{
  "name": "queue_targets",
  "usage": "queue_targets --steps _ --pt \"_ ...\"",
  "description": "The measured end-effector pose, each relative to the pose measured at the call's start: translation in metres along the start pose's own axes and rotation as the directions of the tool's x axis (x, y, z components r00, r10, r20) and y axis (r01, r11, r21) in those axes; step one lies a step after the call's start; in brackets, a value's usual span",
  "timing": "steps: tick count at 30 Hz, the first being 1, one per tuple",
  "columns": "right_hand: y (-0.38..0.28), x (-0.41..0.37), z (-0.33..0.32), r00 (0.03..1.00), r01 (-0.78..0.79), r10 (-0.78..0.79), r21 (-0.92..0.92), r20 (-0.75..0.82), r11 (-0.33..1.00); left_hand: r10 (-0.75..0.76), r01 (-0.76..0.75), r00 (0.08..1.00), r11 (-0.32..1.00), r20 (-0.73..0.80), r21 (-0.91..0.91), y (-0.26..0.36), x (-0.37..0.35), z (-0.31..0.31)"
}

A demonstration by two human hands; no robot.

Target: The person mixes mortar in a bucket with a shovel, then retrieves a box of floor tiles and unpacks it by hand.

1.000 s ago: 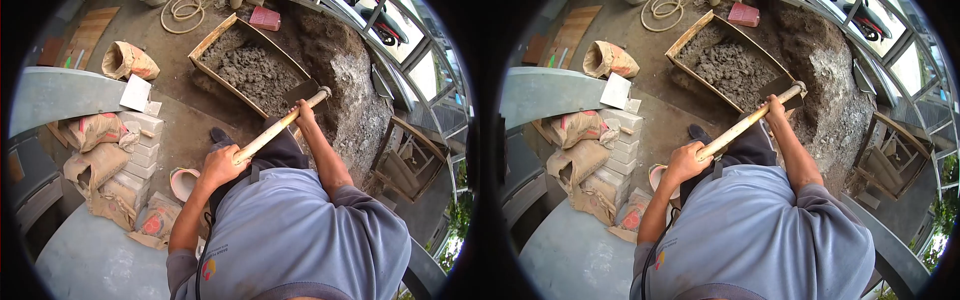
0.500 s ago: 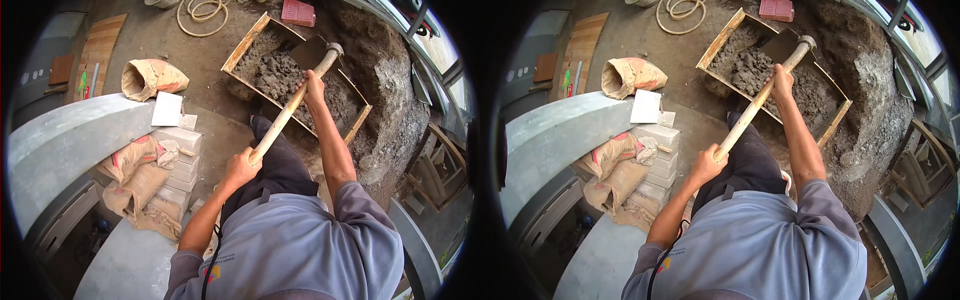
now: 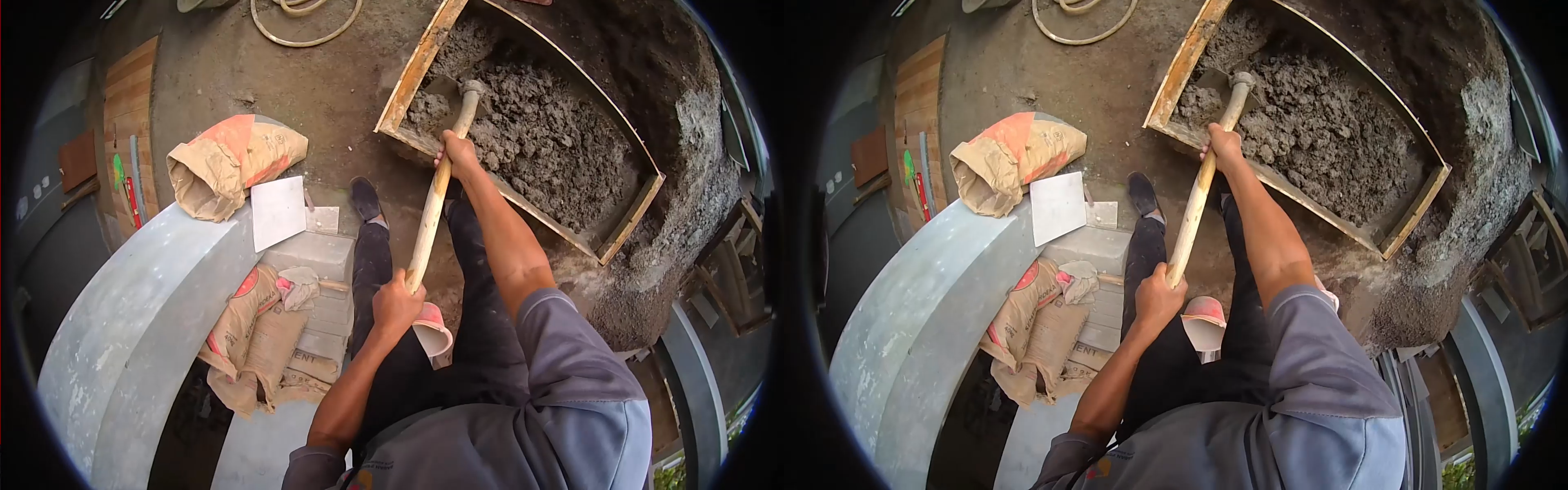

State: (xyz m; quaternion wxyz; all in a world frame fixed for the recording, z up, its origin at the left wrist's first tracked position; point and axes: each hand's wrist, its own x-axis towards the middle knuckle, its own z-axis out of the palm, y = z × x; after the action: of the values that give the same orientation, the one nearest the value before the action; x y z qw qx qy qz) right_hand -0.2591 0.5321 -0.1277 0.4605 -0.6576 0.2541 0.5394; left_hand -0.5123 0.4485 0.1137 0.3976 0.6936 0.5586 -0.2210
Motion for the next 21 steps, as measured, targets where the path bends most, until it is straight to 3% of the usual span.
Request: queue_targets --steps 3,7,11,14,17,21 --pt "-0.009 -0.048 -0.023 0.998 0.015 -0.015 0.013 -0.060 1.000 0.089 -0.088 0.995 0.996 0.043 -0.024 -0.010 -0.032 -0.007" --pt "-0.053 -0.118 -0.039 0.960 0.256 -0.250 0.034 -0.128 0.966 0.202 -0.181 0.974 0.966 0.101 -0.186 -0.026 -0.038 -0.020" --pt "-0.114 -0.081 -0.035 0.911 0.386 -0.365 0.086 -0.192 0.918 0.349 -0.342 0.937 0.920 0.006 -0.190 0.006 0.033 -0.034" --pt "-0.104 -0.014 0.006 0.948 0.280 -0.278 -0.010 -0.156 0.960 0.204 -0.193 0.978 0.961 0.036 -0.200 0.016 0.075 -0.038" --pt "-0.023 0.039 0.034 0.989 0.119 -0.129 -0.126 -0.073 0.985 0.034 -0.018 0.995 0.983 0.088 -0.180 -0.011 0.065 -0.025" --pt "-0.011 -0.004 -0.008 0.998 0.048 -0.043 0.099 -0.055 0.994 0.080 -0.075 0.982 0.997 0.170 -0.035 0.006 0.014 -0.045"
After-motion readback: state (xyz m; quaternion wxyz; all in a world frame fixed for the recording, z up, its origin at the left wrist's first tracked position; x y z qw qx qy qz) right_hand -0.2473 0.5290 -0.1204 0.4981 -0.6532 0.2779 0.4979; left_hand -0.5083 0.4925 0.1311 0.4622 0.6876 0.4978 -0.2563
